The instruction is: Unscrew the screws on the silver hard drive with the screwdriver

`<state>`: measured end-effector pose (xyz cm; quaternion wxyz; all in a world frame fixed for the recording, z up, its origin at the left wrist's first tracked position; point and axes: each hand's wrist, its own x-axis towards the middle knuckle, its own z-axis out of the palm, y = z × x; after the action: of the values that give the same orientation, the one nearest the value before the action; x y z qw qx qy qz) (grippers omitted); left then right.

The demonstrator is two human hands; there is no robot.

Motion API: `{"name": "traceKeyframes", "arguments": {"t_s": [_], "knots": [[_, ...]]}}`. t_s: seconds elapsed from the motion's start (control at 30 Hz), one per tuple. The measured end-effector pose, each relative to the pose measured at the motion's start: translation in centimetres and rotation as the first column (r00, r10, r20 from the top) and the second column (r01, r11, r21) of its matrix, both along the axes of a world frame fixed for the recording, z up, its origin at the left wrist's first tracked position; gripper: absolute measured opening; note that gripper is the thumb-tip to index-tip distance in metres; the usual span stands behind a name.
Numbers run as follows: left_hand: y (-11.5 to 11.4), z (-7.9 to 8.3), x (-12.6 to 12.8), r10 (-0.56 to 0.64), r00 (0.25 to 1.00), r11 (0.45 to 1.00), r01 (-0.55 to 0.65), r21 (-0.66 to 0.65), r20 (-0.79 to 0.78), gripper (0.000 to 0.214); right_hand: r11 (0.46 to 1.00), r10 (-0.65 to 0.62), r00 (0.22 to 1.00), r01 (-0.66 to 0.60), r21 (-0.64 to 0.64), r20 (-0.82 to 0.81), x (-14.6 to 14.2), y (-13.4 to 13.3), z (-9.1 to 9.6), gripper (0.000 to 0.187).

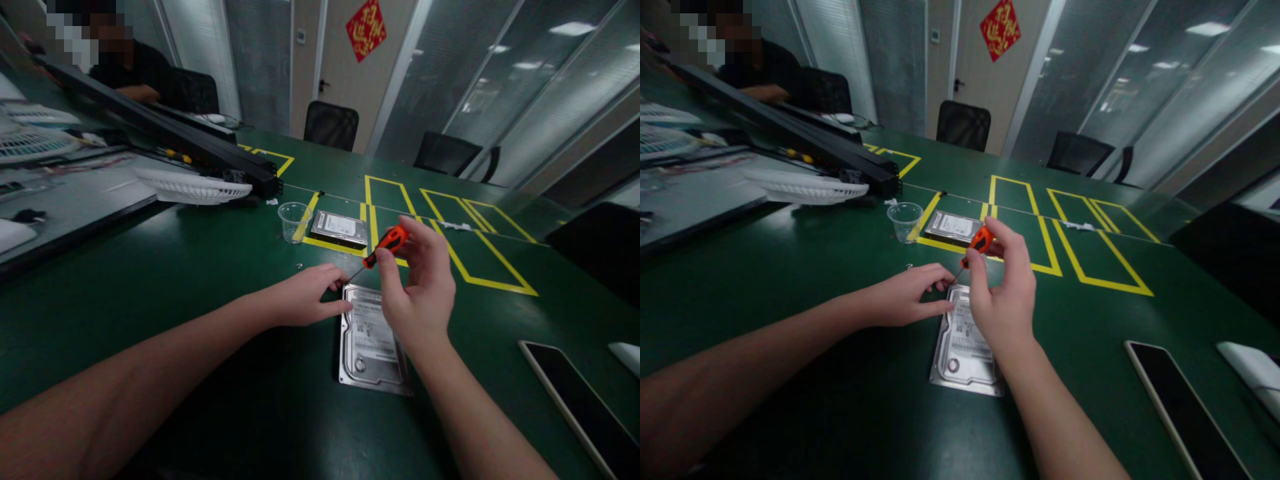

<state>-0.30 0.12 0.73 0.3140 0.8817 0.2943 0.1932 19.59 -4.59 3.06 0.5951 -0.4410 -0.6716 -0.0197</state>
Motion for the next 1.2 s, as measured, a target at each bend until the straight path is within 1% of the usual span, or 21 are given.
{"name": "traceKeyframes", "arguments": {"t_s": [0.1, 0.27, 0.37, 0.47, 0.53, 0.6, 0.73, 0.83, 1.03, 1.2], "knots": [[0.00, 0.00, 0.00, 0.006, 1.000, 1.000, -0.006, 0.004, -0.005, 0.039, 1.000, 0.012, 1.000, -0.012, -0.017, -0.016, -0.08, -0.06, -0.01, 0.054], [0.04, -0.07, 0.00, 0.003, 1.000, 1.000, -0.003, 0.003, -0.009, 0.038, 0.990, 0.105, 0.994, -0.108, -0.094, -0.031, -0.11, -0.34, -0.11, 0.056], [0.07, -0.10, -0.01, 0.001, 1.000, 1.000, -0.001, 0.010, 0.002, 0.037, 0.994, 0.080, 0.996, -0.083, -0.071, -0.037, -0.08, -0.23, -0.15, 0.054], [0.06, -0.01, -0.01, 0.001, 1.000, 1.000, -0.001, 0.002, 0.000, 0.036, 1.000, 0.017, 1.000, -0.017, -0.006, -0.023, -0.06, 0.04, -0.17, 0.051], [0.04, 0.06, 0.00, 0.000, 1.000, 1.000, 0.000, -0.009, -0.002, 0.036, 1.000, -0.004, 1.000, 0.005, 0.021, -0.017, -0.07, 0.18, -0.21, 0.051], [0.03, 0.07, 0.03, 0.000, 1.000, 1.000, 0.000, -0.010, 0.001, 0.037, 1.000, 0.007, 1.000, -0.007, 0.024, -0.028, -0.09, 0.23, -0.28, 0.052], [0.02, -0.03, 0.03, -0.001, 1.000, 1.000, 0.001, -0.003, 0.006, 0.038, 0.997, 0.066, 0.997, -0.068, -0.032, -0.048, -0.19, 0.01, -0.36, 0.057], [-0.01, 0.01, 0.02, -0.004, 1.000, 1.000, 0.004, -0.009, 0.007, 0.037, 0.994, 0.093, 0.994, -0.096, -0.057, -0.051, -0.21, -0.15, -0.35, 0.056], [-0.01, -0.05, 0.04, 0.004, 1.000, 1.000, -0.004, -0.018, -0.001, 0.038, 0.998, 0.068, 0.995, -0.069, -0.014, -0.079, -0.10, 0.22, -0.51, 0.053], [0.02, -0.11, 0.10, 0.006, 1.000, 1.000, -0.006, -0.007, -0.007, 0.039, 0.998, 0.064, 0.994, -0.063, 0.009, -0.090, -0.11, 0.40, -0.59, 0.055]]}}
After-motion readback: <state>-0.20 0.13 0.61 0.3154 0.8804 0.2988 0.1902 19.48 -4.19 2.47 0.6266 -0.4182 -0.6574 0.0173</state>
